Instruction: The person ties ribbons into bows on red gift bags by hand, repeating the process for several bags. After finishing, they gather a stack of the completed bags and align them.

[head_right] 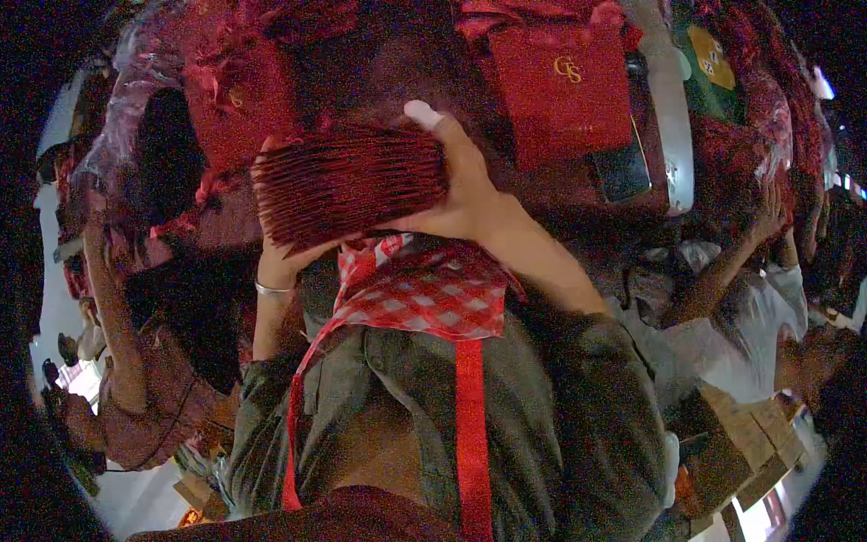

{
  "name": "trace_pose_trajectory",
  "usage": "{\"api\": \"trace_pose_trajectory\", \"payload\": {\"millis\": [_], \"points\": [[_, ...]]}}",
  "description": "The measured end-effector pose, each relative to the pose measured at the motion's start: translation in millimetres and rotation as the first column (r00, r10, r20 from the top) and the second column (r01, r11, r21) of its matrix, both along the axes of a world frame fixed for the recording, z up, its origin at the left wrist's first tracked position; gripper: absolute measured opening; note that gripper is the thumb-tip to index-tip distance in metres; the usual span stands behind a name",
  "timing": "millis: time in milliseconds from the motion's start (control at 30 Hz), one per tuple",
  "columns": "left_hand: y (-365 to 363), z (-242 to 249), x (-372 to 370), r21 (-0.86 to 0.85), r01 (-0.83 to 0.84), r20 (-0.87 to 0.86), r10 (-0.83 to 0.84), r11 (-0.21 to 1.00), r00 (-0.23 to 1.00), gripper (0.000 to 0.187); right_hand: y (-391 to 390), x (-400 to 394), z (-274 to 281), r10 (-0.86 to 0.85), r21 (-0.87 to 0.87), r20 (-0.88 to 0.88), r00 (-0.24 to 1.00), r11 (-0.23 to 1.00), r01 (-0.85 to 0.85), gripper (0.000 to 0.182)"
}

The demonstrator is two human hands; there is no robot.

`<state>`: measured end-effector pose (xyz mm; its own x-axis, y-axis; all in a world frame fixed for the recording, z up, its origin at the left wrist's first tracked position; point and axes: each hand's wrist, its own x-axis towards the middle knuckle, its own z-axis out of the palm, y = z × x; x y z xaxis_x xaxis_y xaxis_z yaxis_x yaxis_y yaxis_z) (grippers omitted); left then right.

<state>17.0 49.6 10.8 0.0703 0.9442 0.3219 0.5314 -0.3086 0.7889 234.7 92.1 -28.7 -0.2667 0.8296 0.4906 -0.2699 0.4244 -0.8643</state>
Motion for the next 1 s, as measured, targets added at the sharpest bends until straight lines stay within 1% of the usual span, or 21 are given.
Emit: {"api": "trace_pose_trajectory", "payload": {"millis": [33,67,100,133,167,233,267,333,367,433,500,567,633,667,733,767,800,833,900,933,1000], "points": [[-1.8,-1.2,3.7,-0.05,0.007,0.053,-0.004,0.999,0.999,0.096,-3.7,-2.5,-7.5,-0.007,-0.022,-0.012,1.0,1.0,0.007,0.098],[-1.5,-1.6,4.4,-0.089,0.016,0.105,-0.006,0.996,0.994,0.095,-3.0,-4.5,-20.2,-0.09,0.086,0.088,0.992,0.993,0.082,0.098],[-3.1,-19.1,-3.1,-0.169,0.008,0.081,0.006,0.986,0.997,0.094,1.8,-5.8,-25.7,-0.181,0.208,0.175,0.968,0.968,0.144,0.098],[-2.6,-30.4,-7.6,-0.246,-0.001,0.053,0.015,0.969,0.998,0.093,5.4,-3.9,-23.2,-0.224,0.253,0.265,0.938,0.955,0.157,0.091],[-7.1,-38.3,-9.1,-0.306,-0.027,0.154,0.077,0.952,0.985,0.092,3.8,-4.4,-21.3,-0.221,0.242,0.269,0.937,0.958,0.156,0.091],[-5.0,-25.0,-9.6,-0.335,-0.067,0.055,0.091,0.94,0.994,0.09,7.8,-5.0,-17.8,-0.205,0.208,0.176,0.963,0.964,0.168,0.078],[-4.0,-18.2,-9.8,-0.348,-0.088,0.005,0.095,0.933,0.995,0.088,7.3,-4.7,-16.0,-0.142,0.068,0.113,0.983,0.988,0.135,0.068],[1.4,18.3,-12.7,-0.053,0.088,-0.227,-0.097,0.995,0.969,0.098,10.1,-5.2,-15.8,-0.133,0.082,0.109,0.985,0.989,0.125,0.067],[0.5,37.4,-17.6,-0.056,0.085,-0.232,-0.096,0.995,0.968,0.098,10.1,-6.5,-16.1,-0.124,0.091,0.105,0.987,0.989,0.114,0.065],[-3.3,71.8,-26.7,-0.155,0.031,-0.551,-0.113,0.987,0.827,0.118,10.6,-6.5,-11.3,-0.126,0.089,0.118,0.985,0.989,0.116,0.065],[-5.7,90.6,-29.3,-0.083,0.069,-0.352,-0.094,0.994,0.931,0.132,12.6,-4.6,-11.9,-0.092,0.075,0.163,0.982,0.994,0.08,0.063],[-0.7,108.1,-6.5,-0.072,0.064,-0.275,-0.081,0.995,0.958,0.129,11.6,-3.7,-12.2,-0.109,0.082,0.195,0.975,0.992,0.095,0.063],[9.3,110.5,7.5,-0.043,0.192,-0.599,-0.179,0.98,0.78,0.126,11.6,-3.4,-9.6,-0.121,0.091,0.229,0.966,0.991,0.102,0.063],[14.0,107.2,13.1,-0.104,0.152,-0.682,-0.181,0.983,0.708,0.121,12.6,-2.9,-6.4,-0.099,0.087,0.193,0.976,0.993,0.084,0.063],[16.0,102.3,13.1,-0.109,0.136,-0.704,-0.173,0.985,0.689,0.116,11.8,-1.7,-5.6,-0.086,0.085,0.154,0.984,0.994,0.073,0.064],[17.2,99.6,13.0,-0.122,0.124,-0.724,-0.174,0.985,0.667,0.112,8.4,-2.5,-8.3,-0.053,-0.013,0.154,0.987,0.998,0.056,0.069],[17.2,96.2,14.2,-0.095,0.113,-0.717,-0.147,0.989,0.681,0.103,5.3,-2.7,-9.9,-0.016,-0.112,0.151,0.988,0.993,0.033,0.073],[15.7,94.7,14.8,-0.097,0.113,-0.717,-0.148,0.989,0.681,0.103,5.0,-1.2,-8.9,-0.015,-0.115,0.15,0.989,0.993,0.033,0.073],[11.9,93.5,14.9,-0.075,0.107,-0.735,-0.128,0.991,0.666,0.097,6.9,3.4,-5.1,-0.122,0.037,0.299,0.946,0.993,0.116,0.093],[11.1,94.4,14.6,-0.078,0.103,-0.735,-0.127,0.992,0.666,0.097,6.9,5.4,-4.8,-0.117,0.035,0.298,0.947,0.993,0.112,0.093],[11.1,97.1,14.2,-0.097,0.099,-0.706,-0.139,0.99,0.694,0.097,7.2,11.6,-3.7,-0.281,0.286,0.304,0.91,0.938,0.194,0.109]]}}
